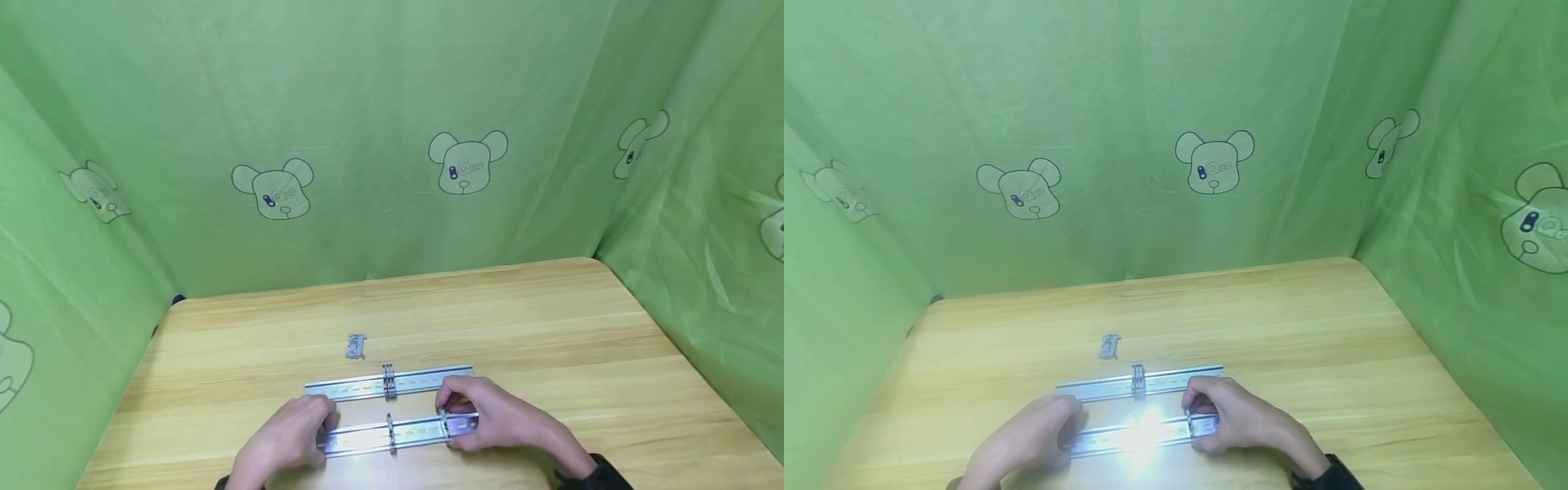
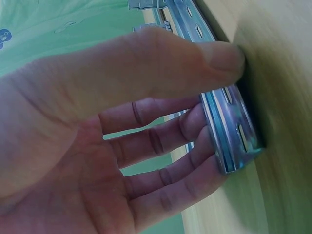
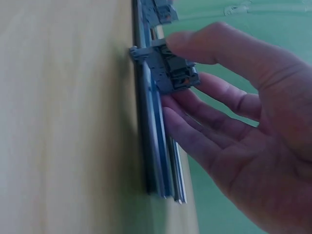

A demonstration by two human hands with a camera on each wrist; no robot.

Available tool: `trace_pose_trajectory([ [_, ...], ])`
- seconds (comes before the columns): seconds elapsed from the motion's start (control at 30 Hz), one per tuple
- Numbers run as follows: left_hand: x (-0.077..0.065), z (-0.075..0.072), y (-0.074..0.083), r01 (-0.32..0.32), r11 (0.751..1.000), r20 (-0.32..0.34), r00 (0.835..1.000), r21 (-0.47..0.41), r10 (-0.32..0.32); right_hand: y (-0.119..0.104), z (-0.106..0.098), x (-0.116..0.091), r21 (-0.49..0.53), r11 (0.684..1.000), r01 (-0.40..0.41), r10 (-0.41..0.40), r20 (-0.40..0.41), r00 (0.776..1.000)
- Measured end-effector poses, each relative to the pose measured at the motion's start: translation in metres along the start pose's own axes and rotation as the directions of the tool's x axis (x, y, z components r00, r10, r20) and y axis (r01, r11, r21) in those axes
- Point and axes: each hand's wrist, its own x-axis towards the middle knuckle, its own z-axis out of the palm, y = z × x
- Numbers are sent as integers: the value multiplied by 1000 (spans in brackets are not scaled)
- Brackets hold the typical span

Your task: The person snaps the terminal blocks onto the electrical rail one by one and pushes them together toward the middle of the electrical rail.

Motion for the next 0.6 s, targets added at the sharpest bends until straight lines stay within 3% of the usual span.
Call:
trace_pose_trajectory([
  [0.6,0,0,1,-6,1000,-1,1000,4,6,-8,34,22,72,997,-1,5,-55,998],
])
